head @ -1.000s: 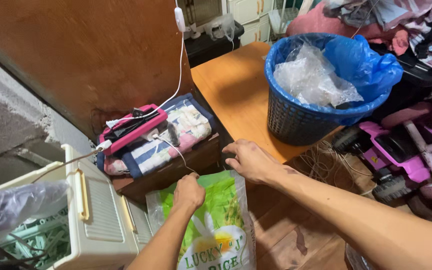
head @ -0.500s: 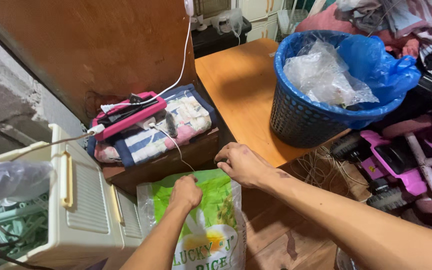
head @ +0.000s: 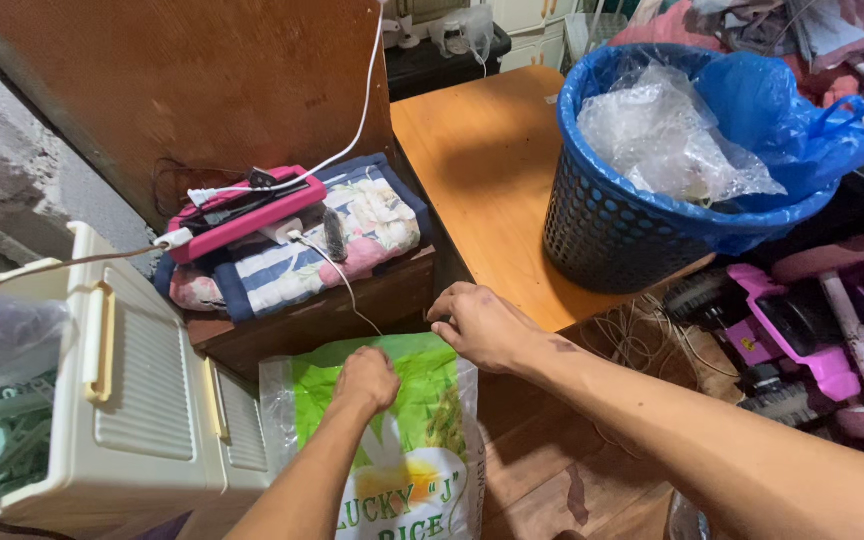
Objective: The person opens a green plastic bag and transfers bubble wrap and small items into a blue trash bin. They then reach into the blue bin to rearrange the contents.
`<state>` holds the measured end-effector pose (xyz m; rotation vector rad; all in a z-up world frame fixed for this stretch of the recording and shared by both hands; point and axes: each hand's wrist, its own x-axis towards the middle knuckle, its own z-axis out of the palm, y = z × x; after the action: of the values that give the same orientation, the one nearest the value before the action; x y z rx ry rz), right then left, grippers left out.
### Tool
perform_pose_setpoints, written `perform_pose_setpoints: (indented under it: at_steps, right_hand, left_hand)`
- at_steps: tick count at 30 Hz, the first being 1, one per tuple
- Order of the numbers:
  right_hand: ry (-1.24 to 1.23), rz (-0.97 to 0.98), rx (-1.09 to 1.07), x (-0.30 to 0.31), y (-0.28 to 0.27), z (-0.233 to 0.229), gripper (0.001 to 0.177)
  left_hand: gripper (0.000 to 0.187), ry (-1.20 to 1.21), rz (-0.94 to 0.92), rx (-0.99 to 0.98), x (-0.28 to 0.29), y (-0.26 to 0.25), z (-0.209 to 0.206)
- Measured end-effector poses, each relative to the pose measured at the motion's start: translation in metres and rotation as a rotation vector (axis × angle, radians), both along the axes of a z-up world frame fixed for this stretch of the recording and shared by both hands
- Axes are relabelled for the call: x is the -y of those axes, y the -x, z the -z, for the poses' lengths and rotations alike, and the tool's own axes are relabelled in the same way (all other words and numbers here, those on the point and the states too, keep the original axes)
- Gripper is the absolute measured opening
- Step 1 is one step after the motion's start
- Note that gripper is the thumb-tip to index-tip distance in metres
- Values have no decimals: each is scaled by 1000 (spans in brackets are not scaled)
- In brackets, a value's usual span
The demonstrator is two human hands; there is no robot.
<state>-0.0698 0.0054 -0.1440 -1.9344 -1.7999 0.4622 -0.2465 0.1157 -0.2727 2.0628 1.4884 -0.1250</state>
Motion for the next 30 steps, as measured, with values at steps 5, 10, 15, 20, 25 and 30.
perform_pose_setpoints:
  at_steps: [5, 10, 15, 20, 25, 30]
  right_hand:
    - [-35, -56, 41, 6, -5, 11, 21]
    - [18, -47, 7, 10, -6, 26, 22]
    - [-90, -114, 42, 9, -11, 32, 20]
    - [-46, -85, 42, 12, -20, 33, 20]
    - [4, -31, 10, 18, -22, 28, 21]
    - [42, -45, -11, 34, -19, -8, 22]
  left_hand:
    - [45, -41, 79, -76, -10, -1, 19]
    - [41, 27, 167, -208, -10, -3, 40]
    - [45, 67, 216, -245, -18, -9, 62]
    - [48, 132, 291, -391, -22, -12, 78]
    - [35, -53, 223, -260, -1, 1, 68]
    - [47, -190, 159, -101, 39, 7, 19]
